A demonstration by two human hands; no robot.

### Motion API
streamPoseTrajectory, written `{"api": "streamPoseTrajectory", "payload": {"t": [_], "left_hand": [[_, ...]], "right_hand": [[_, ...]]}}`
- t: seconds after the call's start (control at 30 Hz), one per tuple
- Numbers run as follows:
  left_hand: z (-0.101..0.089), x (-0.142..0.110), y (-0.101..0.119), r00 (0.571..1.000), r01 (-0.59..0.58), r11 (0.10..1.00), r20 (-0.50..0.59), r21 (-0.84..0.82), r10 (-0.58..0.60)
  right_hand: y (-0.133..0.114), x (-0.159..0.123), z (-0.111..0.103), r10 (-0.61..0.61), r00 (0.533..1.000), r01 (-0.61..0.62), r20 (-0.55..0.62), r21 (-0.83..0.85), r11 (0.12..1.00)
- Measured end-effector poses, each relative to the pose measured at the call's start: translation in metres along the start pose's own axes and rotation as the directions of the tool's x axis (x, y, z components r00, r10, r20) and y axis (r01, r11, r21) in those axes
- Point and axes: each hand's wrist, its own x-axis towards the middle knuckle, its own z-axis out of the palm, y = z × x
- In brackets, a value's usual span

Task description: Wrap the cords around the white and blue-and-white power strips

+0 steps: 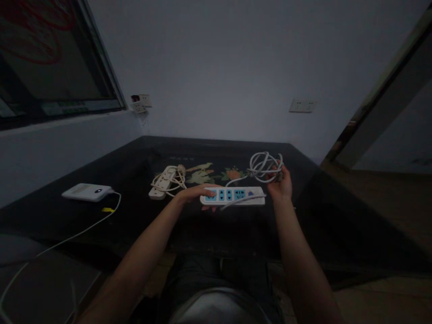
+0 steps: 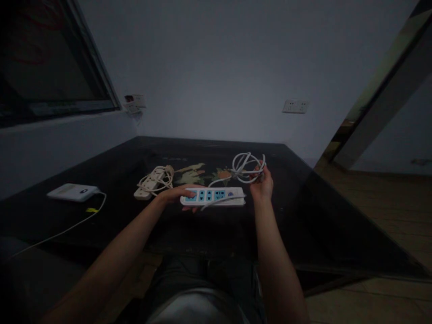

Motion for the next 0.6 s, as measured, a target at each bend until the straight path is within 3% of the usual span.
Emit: {"api": "streamPoseTrajectory", "payload": {"t": [0.13,0.2,0.3,0.37,0.43,0.5,0.6], "left_hand": [[-0.016,-0.004,0.0,0.961,-0.222,0.968,-0.192,-0.119,0.197],[-0.023,-0.002,-0.003,0.887,-0.366,0.919,-0.355,-0.147,0.296],[-0.031,0.006,-0.008,0.731,-0.488,0.867,-0.59,-0.103,0.342],[-0.034,0.013,-0.013,0.637,-0.476,0.879,-0.702,-0.033,0.318],[-0.037,0.019,-0.017,0.572,-0.443,0.897,-0.763,0.021,0.3],[-0.038,0.024,-0.022,0.554,-0.403,0.914,-0.781,0.051,0.288],[-0.037,0.027,-0.026,0.566,-0.309,0.948,-0.787,0.072,0.245]], "right_hand": [[0.004,0.008,-0.007,0.021,0.996,-0.026,-0.081,-0.065,0.998],[0.006,0.009,-0.009,0.017,0.996,-0.026,-0.082,-0.102,0.994],[0.006,0.006,-0.007,-0.047,0.999,0.045,-0.014,-0.151,0.988],[0.004,0.001,-0.004,-0.071,0.994,0.084,0.086,-0.168,0.982],[0.002,-0.004,0.0,-0.033,0.978,0.068,0.206,-0.162,0.984],[-0.001,-0.009,0.004,0.01,0.952,0.037,0.305,-0.147,0.988],[-0.006,-0.017,0.009,0.026,0.918,0.01,0.396,-0.088,0.996]]}}
